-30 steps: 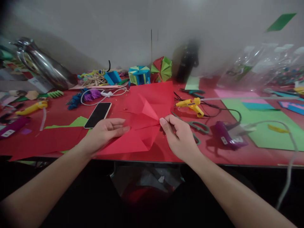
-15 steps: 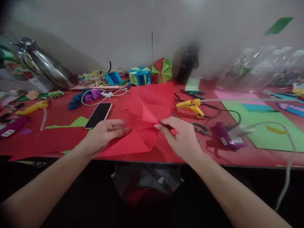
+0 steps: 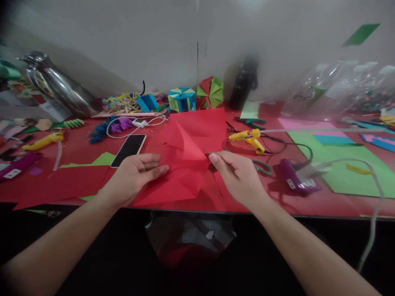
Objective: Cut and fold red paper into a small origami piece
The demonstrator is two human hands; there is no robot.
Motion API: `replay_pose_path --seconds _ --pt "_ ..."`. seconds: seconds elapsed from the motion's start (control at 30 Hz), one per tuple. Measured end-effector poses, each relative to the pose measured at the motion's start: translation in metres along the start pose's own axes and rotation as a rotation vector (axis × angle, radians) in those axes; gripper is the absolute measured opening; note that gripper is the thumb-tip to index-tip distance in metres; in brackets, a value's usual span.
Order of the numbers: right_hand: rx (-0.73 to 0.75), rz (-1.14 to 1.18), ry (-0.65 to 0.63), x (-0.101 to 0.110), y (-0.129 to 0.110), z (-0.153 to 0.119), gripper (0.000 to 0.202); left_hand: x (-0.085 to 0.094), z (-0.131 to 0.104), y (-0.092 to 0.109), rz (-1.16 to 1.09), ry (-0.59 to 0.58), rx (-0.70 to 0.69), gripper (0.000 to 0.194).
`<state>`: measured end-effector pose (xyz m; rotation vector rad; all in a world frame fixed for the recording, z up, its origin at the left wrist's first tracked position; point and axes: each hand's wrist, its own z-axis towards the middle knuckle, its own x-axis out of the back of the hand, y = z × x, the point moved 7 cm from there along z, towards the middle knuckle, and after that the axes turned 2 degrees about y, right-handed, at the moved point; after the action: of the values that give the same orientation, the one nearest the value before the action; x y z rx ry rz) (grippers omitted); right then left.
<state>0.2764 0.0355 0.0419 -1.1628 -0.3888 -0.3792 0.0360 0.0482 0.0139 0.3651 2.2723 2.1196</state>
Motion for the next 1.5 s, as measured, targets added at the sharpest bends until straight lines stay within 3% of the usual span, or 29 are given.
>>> replay_pose_path --seconds 0.1,0.17,0.37,0.47,0.67,0.77,0.97,1.33,1.5 --pt "-0.184 0.290 -0.088 -0.007 0.012 0.001 0.035 0.001 0.000 0.004 0.031 0.013 -0.023 0.033" --pt "-0.237 0.348 -0.114 -0.011 0.013 0.001 0.039 0.001 -0.001 0.003 0.038 0.007 -0.009 0.035" --pt "-0.240 0.348 -0.023 -0.011 0.011 0.001 0.022 0.001 -0.004 -0.001 0.038 0.011 0.059 0.043" --pt "-0.241 0.438 -0.018 -0.011 0.013 0.001 0.024 -0.001 -0.005 0.000 0.002 -0.005 0.062 0.041" --pt "-0.314 0.527 -0.147 -0.028 0.010 -0.004 0.038 -0.008 -0.008 0.006 0.035 -0.022 0.040 0.033" --pt "-0.385 0.570 -0.179 -0.040 0.009 -0.009 0.033 -0.014 -0.011 0.010 0.117 -0.026 -0.012 0.030" --pt "-0.368 0.592 -0.134 -0.045 0.016 -0.010 0.026 -0.014 -0.014 0.014 0.191 0.019 -0.069 0.037" --pt "-0.360 0.546 -0.001 -0.029 0.025 -0.005 0.035 -0.012 -0.018 0.018 0.084 -0.067 -0.023 0.041" --pt "-0.350 0.525 0.014 -0.030 0.025 -0.006 0.034 -0.013 -0.019 0.018 0.095 0.005 -0.033 0.043"
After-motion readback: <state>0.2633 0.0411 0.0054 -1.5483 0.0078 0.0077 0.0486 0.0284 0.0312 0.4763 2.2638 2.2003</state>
